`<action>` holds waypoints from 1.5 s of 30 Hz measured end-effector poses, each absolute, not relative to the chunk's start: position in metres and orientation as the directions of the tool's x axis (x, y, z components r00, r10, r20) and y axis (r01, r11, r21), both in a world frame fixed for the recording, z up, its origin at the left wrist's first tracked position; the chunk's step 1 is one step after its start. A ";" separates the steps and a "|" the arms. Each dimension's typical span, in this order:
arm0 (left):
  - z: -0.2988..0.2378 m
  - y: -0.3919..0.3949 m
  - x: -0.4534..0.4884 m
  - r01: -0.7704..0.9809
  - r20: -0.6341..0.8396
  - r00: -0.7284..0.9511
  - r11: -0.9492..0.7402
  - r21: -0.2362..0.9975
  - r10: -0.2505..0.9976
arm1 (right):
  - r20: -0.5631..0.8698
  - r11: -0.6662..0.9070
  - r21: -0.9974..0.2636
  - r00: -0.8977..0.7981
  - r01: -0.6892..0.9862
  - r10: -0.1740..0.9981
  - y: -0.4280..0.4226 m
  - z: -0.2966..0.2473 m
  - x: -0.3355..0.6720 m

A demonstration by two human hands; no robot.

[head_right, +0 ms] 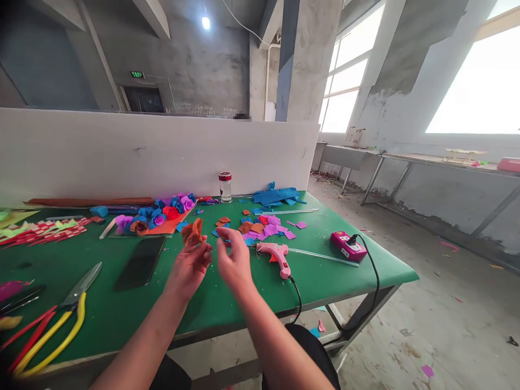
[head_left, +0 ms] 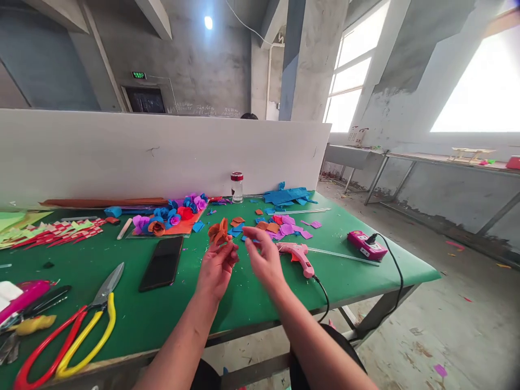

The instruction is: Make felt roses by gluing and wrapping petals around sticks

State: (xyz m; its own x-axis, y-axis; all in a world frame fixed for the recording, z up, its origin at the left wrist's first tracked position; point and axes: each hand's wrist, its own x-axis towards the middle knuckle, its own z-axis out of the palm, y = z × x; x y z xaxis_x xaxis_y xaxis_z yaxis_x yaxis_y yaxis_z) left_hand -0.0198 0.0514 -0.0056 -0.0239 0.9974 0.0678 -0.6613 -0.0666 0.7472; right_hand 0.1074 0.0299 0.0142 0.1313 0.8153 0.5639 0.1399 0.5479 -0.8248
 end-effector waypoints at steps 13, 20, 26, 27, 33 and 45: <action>-0.009 0.049 -0.018 -0.617 0.045 -0.030 -0.054 0.785 0.999 | 0.502 0.531 -0.842 0.220 -0.098 0.836 0.029 0.003 0.070; -0.005 0.046 -0.010 -0.631 0.058 -0.025 -0.061 0.773 0.998 | 0.543 0.565 -0.824 0.234 -0.035 0.806 0.026 0.002 0.073; -0.006 0.046 -0.011 -0.614 0.077 -0.011 -0.067 0.786 0.997 | 0.548 0.565 -0.825 0.232 -0.009 0.804 0.025 0.003 0.073; -0.007 0.046 -0.012 -0.612 0.076 -0.014 -0.069 0.788 0.997 | 0.551 0.566 -0.824 0.230 -0.002 0.802 0.024 0.003 0.073; -0.009 0.047 -0.014 -0.618 0.066 -0.035 -0.073 0.783 0.997 | 0.573 0.582 -0.812 0.225 0.029 0.788 0.022 0.004 0.073; -0.008 0.050 -0.020 -0.598 0.012 -0.020 -0.022 0.801 1.000 | 0.697 0.641 -0.712 0.178 0.288 0.695 0.017 0.000 0.074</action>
